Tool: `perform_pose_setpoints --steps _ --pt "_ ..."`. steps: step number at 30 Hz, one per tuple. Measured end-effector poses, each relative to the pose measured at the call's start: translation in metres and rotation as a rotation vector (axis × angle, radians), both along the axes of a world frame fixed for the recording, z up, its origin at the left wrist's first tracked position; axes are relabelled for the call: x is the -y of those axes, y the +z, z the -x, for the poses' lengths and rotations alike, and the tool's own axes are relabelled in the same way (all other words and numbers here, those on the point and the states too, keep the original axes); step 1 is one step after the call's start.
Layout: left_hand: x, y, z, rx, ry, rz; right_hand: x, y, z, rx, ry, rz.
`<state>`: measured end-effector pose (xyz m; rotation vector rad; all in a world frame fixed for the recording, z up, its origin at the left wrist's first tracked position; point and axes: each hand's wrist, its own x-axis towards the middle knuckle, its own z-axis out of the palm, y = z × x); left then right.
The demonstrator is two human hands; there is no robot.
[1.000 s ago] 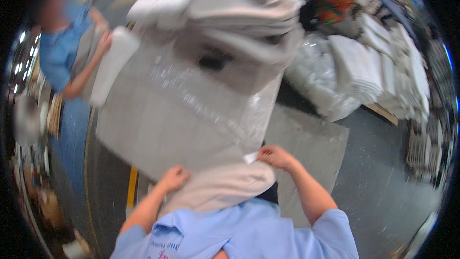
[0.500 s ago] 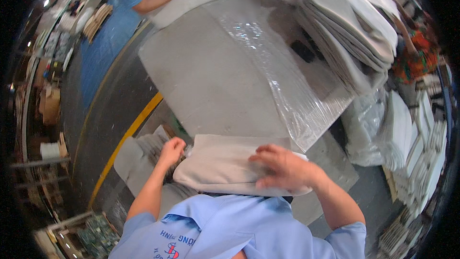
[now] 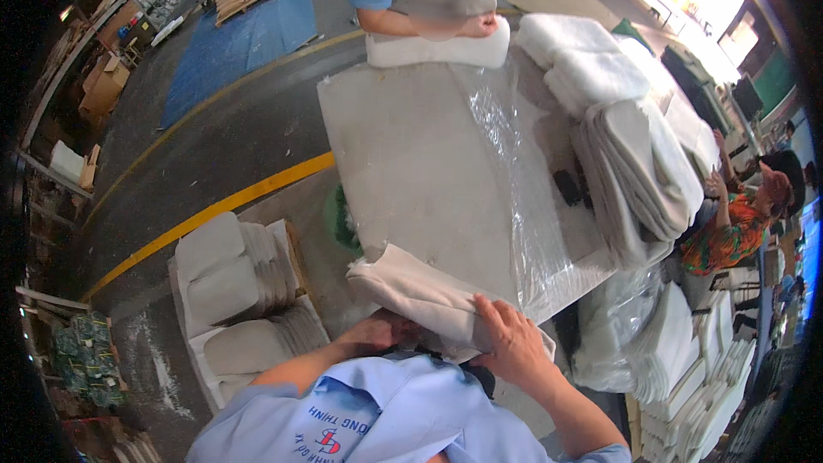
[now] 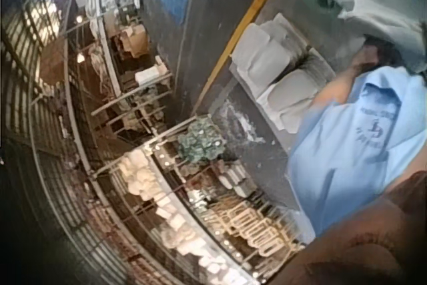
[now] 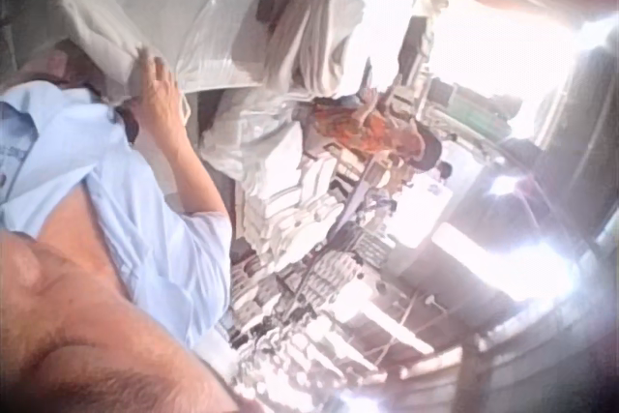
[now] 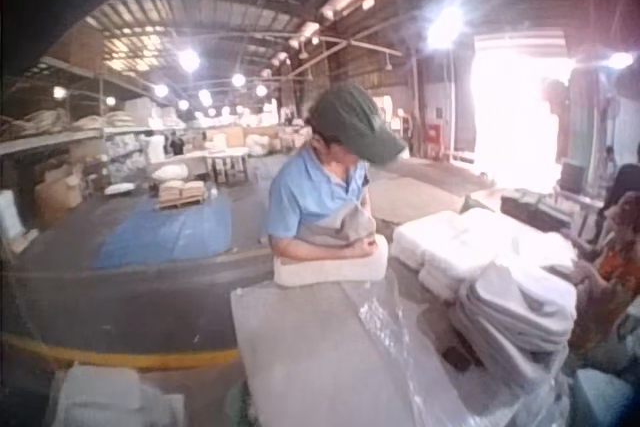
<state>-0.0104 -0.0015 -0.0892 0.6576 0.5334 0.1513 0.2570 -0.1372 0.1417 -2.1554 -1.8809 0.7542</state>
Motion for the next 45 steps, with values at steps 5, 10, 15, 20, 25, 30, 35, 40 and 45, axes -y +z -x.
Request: perform_pose_setpoints --steps 5,10,15,20,25,30,35,40,45 --pt "-0.007 0.031 -0.06 -0.124 0.102 0.399 -0.014 -0.003 -0.024 -0.152 -0.28 -0.127" --pt "-0.042 0.088 -0.123 0.066 0.169 0.035 0.031 0.011 -0.051 -0.516 -0.676 -0.436" --pt "-0.066 0.159 -0.205 -0.178 0.353 -1.12 0.053 -0.012 -0.033 -0.973 -0.948 -0.883" --pt "-0.064 0.182 -0.284 0.141 0.196 -0.863 0.047 -0.045 0.022 -1.296 -1.104 -1.088" --pt "-0.05 0.157 -0.313 0.084 -0.332 -1.119 0.065 -0.061 0.073 -1.467 -1.04 -0.744" --pt "-0.051 0.101 -0.261 -0.008 -0.866 -0.967 0.103 -0.078 0.09 -1.233 -0.586 -0.27" --pt "-0.033 0.08 -0.224 -0.152 -1.093 -1.085 0.19 -0.125 0.06 -0.832 -0.904 0.028" --pt "-0.019 0.043 -0.213 0.287 -0.74 -1.694 0.203 -0.13 -0.015 -0.818 -1.38 -0.301" --pt "-0.013 0.089 -0.25 -0.14 -1.062 -1.489 0.149 -0.109 -0.082 -0.647 -1.104 -0.11"
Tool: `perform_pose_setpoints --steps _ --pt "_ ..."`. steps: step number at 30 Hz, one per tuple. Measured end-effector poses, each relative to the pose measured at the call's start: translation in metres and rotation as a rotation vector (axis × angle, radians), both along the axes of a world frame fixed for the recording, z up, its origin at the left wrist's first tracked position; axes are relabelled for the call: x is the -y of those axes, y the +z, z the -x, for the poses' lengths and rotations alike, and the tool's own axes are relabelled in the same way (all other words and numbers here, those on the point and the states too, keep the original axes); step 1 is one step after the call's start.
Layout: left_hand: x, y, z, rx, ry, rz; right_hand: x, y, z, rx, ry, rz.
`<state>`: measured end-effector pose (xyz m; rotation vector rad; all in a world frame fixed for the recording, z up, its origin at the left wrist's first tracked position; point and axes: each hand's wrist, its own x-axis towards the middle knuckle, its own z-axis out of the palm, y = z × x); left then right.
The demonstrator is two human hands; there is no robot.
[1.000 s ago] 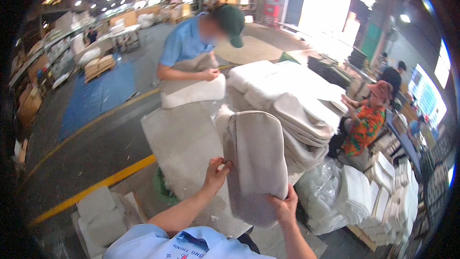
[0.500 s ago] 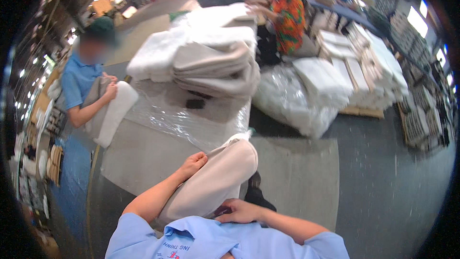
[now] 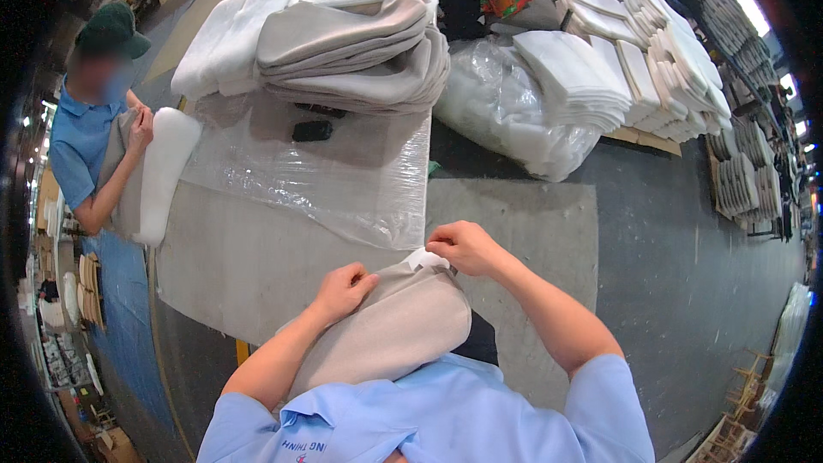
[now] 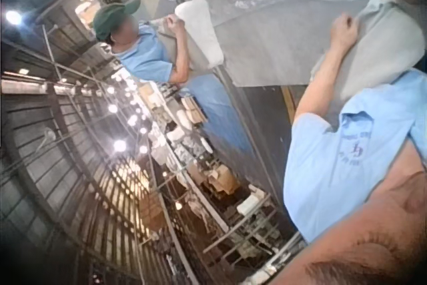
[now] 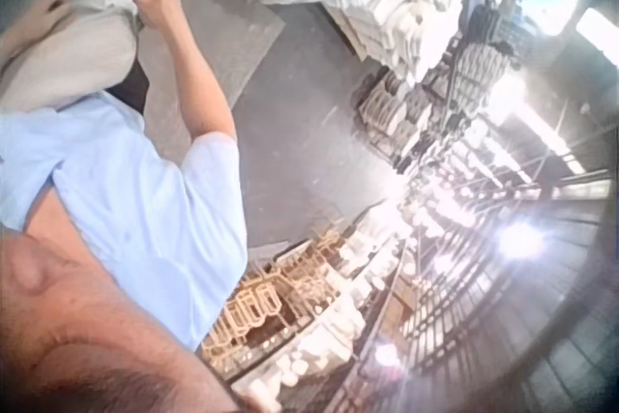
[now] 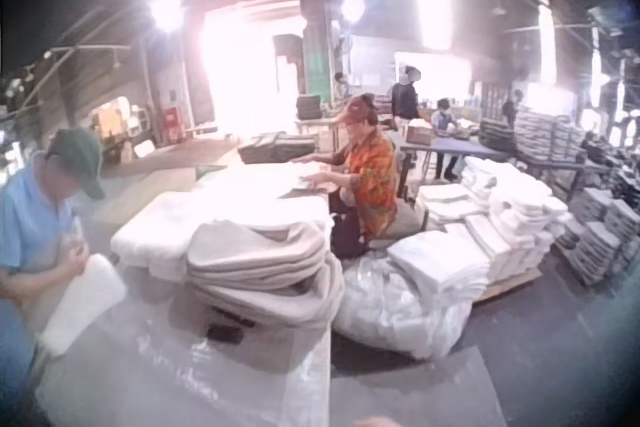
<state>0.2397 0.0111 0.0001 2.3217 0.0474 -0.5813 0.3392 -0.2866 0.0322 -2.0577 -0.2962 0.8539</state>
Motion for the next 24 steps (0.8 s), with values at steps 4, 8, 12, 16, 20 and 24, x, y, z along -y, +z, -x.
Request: perform_pose_setpoints --steps 4,8,12,16,20,24 --pt "0.011 0.008 -0.015 -0.362 0.02 0.234 -0.031 -0.009 -0.028 -0.096 0.363 0.146" --pt "0.02 0.01 -0.005 -0.155 -0.008 0.213 -0.038 -0.006 -0.042 -0.145 0.56 0.1" --pt "0.02 0.01 -0.001 0.097 -0.082 0.078 -0.046 -0.003 -0.043 0.003 0.64 0.045" --pt "0.019 0.003 0.004 0.263 -0.165 -0.072 -0.043 -0.011 -0.023 0.249 0.611 -0.011" --pt "0.027 -0.014 0.004 0.336 -0.109 0.035 -0.032 -0.044 -0.025 0.132 0.337 -0.013" --pt "0.022 -0.037 -0.007 0.135 -0.061 0.123 -0.032 -0.061 -0.027 -0.066 0.202 -0.085"
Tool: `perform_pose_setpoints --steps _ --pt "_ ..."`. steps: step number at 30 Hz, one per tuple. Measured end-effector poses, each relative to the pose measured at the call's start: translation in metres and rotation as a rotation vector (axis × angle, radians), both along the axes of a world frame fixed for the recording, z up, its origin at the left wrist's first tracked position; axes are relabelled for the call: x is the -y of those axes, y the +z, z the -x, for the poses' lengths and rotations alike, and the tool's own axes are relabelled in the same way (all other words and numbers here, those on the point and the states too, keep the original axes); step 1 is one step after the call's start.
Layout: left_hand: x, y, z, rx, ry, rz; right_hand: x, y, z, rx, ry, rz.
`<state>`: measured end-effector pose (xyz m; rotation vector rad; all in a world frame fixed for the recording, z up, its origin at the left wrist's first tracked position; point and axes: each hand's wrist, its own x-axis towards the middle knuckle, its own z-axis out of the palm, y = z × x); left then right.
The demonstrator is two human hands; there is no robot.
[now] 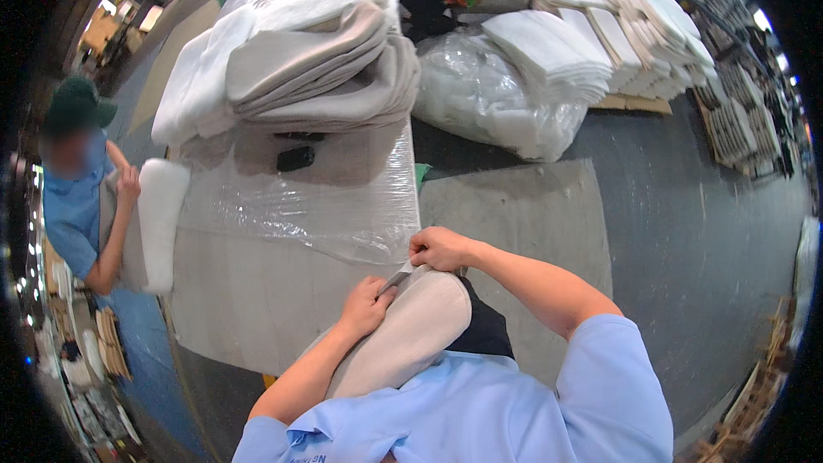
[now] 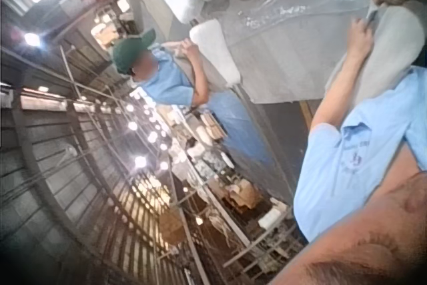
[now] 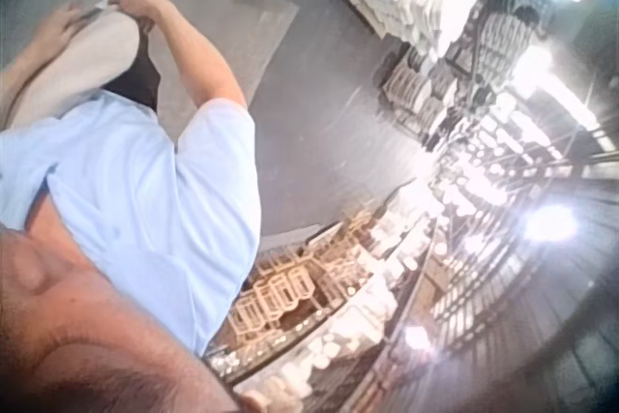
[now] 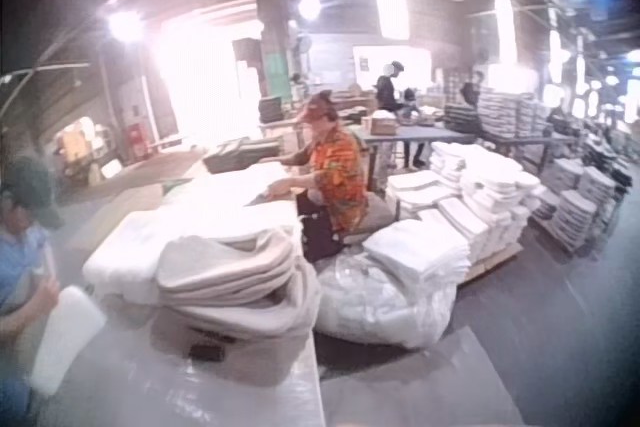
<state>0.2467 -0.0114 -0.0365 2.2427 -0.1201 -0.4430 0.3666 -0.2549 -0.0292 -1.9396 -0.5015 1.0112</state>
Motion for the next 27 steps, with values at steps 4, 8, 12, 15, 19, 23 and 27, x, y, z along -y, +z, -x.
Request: perform_pose_setpoints --steps 4,8,12,15,19,23,27 --pt "-0.005 -0.005 -0.003 -0.197 -0.058 0.032 0.029 -0.038 0.038 -0.188 -0.724 -0.209" --pt "-0.013 -0.012 -0.002 -0.315 0.037 0.209 0.023 -0.078 0.116 -0.525 -1.108 -0.322" --pt "-0.008 -0.012 -0.008 -0.423 0.111 0.417 -0.032 -0.069 0.149 -0.629 -1.297 -0.777" --pt "-0.003 -0.002 -0.012 -0.515 0.185 0.414 -0.037 -0.064 0.146 -0.368 -1.337 -0.722" --pt "0.002 -0.008 -0.009 -0.664 0.426 0.661 -0.038 -0.05 0.127 -0.149 -1.418 -0.482" --pt "0.029 -0.036 -0.003 -0.098 0.344 0.505 -0.041 -0.057 0.107 -0.383 -1.645 -0.523" --pt "0.029 -0.022 0.003 0.304 0.105 0.099 -0.026 -0.08 0.108 -0.369 -1.644 -0.552"
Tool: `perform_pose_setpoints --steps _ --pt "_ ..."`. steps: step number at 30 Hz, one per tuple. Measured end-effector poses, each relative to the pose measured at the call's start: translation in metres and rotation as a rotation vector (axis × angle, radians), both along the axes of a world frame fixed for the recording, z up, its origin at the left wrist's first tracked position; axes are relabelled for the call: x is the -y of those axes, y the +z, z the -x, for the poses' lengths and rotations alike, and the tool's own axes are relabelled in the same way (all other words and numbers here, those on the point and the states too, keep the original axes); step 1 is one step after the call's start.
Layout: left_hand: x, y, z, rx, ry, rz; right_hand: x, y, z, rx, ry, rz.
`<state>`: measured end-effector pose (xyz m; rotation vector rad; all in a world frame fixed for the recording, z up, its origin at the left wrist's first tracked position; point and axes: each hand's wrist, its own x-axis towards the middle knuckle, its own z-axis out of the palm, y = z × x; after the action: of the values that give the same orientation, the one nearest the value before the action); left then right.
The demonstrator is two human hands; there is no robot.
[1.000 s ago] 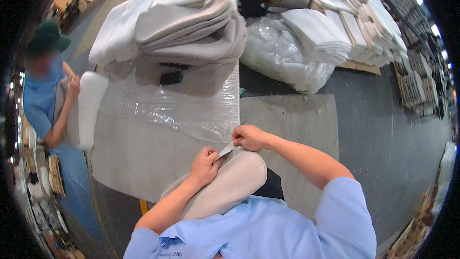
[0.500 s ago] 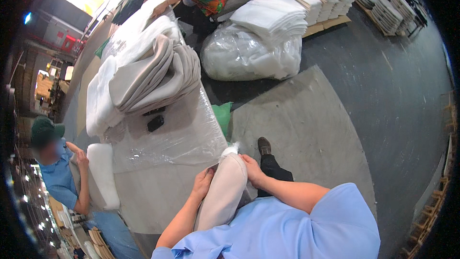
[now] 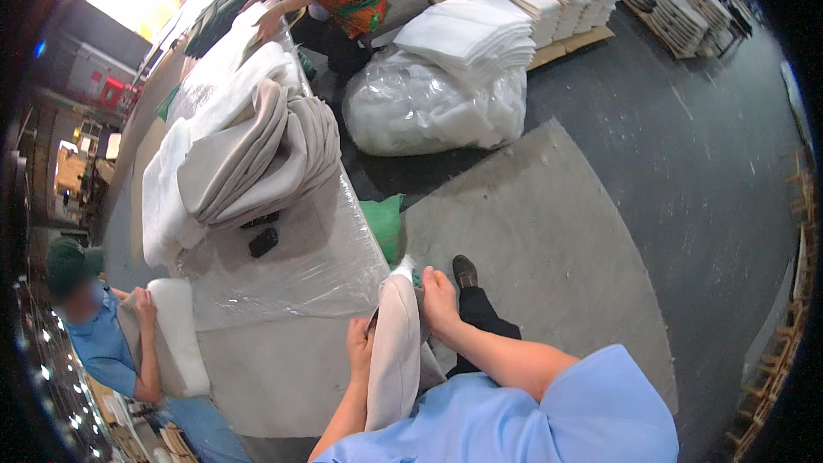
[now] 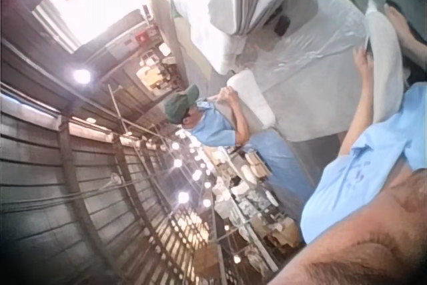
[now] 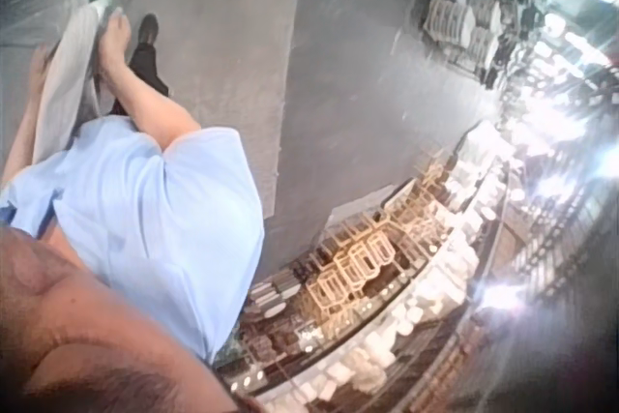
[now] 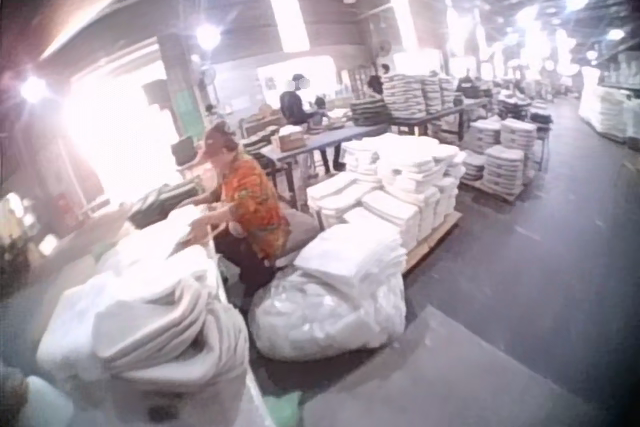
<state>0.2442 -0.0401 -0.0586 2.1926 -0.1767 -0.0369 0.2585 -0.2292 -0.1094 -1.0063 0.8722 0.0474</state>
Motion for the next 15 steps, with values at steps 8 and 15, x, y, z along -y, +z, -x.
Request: perform_pose_setpoints --steps 8,15 --pt "0.02 0.025 0.005 -0.092 0.018 0.04 0.027 0.043 -0.01 0.322 0.191 0.115" --pt "0.026 0.023 0.007 -0.185 0.069 0.051 0.032 0.025 0.003 0.272 0.295 0.178"
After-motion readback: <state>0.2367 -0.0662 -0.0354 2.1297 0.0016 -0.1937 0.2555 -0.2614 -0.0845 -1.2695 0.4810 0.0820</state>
